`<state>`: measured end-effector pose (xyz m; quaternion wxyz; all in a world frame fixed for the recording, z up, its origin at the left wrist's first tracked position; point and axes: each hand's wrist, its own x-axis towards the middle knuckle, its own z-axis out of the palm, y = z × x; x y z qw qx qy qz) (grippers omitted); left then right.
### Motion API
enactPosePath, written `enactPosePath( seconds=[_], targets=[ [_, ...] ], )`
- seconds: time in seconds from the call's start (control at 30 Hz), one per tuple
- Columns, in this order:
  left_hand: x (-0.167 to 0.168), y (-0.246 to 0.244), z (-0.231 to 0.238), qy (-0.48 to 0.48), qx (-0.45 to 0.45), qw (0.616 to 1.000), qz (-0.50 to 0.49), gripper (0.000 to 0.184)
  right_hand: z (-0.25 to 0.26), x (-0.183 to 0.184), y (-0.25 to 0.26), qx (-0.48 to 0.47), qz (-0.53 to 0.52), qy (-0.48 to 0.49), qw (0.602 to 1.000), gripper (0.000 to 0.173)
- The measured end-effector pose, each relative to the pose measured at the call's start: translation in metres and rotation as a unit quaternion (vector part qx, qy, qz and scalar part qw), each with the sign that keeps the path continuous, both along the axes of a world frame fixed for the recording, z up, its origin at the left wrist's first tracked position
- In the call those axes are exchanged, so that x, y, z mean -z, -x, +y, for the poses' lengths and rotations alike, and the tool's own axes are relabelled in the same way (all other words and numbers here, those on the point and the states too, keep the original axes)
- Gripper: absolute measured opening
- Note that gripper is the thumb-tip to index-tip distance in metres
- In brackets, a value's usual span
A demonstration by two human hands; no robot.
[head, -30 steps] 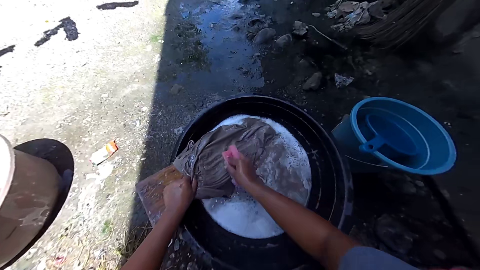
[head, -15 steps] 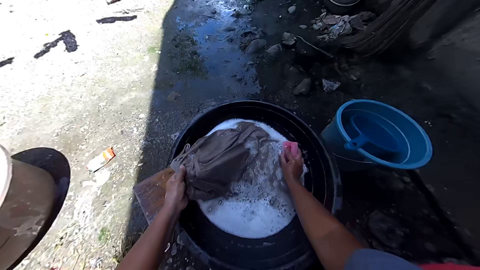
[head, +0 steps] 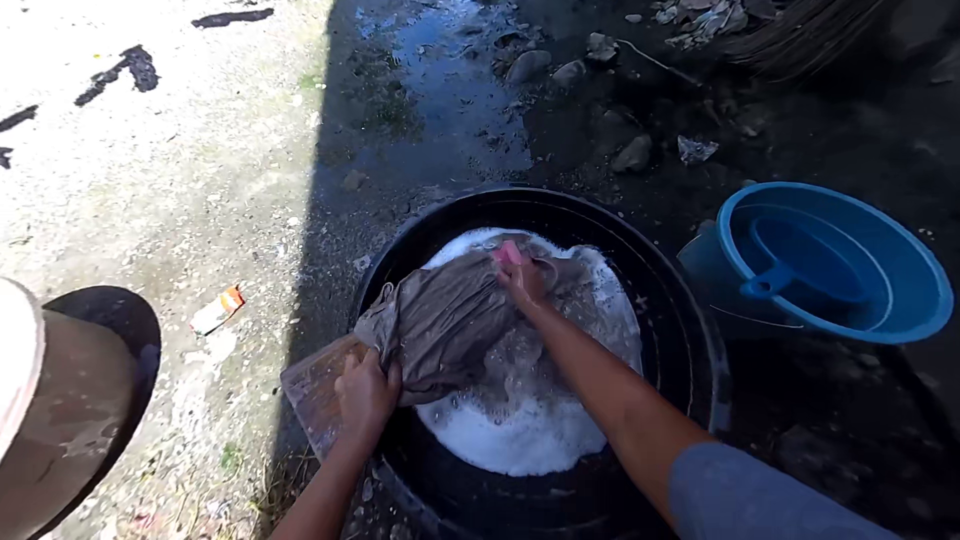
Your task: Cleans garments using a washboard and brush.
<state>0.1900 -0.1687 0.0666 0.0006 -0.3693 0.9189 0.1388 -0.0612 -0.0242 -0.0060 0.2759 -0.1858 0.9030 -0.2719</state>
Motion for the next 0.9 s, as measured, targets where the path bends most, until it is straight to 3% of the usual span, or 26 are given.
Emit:
enactPosePath(
  seconds=[0.07, 0.17, 0.23, 0.3, 0.37, 0.43, 0.5, 0.6, 0.63, 0.7, 0.8, 0.9],
  targets=[
    [0.001, 0.001, 0.001, 0.000, 0.004, 1.000, -0.012, 0.031, -0.010, 0.001, -0.007, 0.021, -0.007, -0.018, 1.000, 0.041],
    [0.002, 0.003, 0.002, 0.005, 0.008, 1.000, -0.008, 0.031, -0.028, -0.039, -0.096, -0.103, -0.033, 0.093, 0.990, 0.038],
    [0.000, 0.003, 0.003, -0.004, 0.008, 1.000, -0.008, 0.031, -0.025, -0.055, -0.128, -0.172, -0.040, 0.135, 0.975, 0.036],
    [-0.001, 0.001, 0.003, -0.012, 0.007, 1.000, -0.013, 0.031, -0.012, -0.042, -0.096, -0.150, -0.031, 0.091, 0.984, 0.037],
    [0.001, 0.002, 0.002, -0.002, 0.011, 1.000, -0.009, 0.029, 0.002, -0.014, -0.039, -0.055, -0.003, 0.017, 0.998, 0.037],
    [0.002, 0.002, 0.003, 0.010, 0.012, 1.000, -0.007, 0.029, 0.004, 0.001, -0.014, 0.010, -0.004, -0.032, 0.999, 0.039],
    [0.002, 0.000, 0.003, 0.012, 0.015, 1.000, -0.005, 0.029, -0.007, -0.013, -0.047, -0.016, -0.028, -0.005, 0.999, 0.040],
    [0.001, 0.001, 0.003, -0.001, 0.013, 1.000, -0.010, 0.029, -0.011, -0.045, -0.134, -0.140, -0.035, 0.128, 0.981, 0.036],
    [0.000, 0.001, 0.004, -0.008, 0.011, 1.000, -0.015, 0.030, -0.006, -0.045, -0.142, -0.156, -0.026, 0.149, 0.976, 0.035],
    [0.002, -0.001, 0.004, -0.001, 0.015, 1.000, -0.011, 0.030, 0.009, -0.032, -0.107, -0.133, -0.018, 0.102, 0.986, 0.037],
    [0.004, 0.001, 0.003, 0.011, 0.023, 1.000, 0.003, 0.030, 0.027, 0.000, -0.030, 0.000, -0.006, -0.009, 1.000, 0.040],
    [0.001, 0.003, 0.005, 0.006, 0.019, 1.000, -0.010, 0.028, 0.011, -0.010, -0.059, 0.005, -0.021, 0.017, 1.000, 0.041]
  ],
)
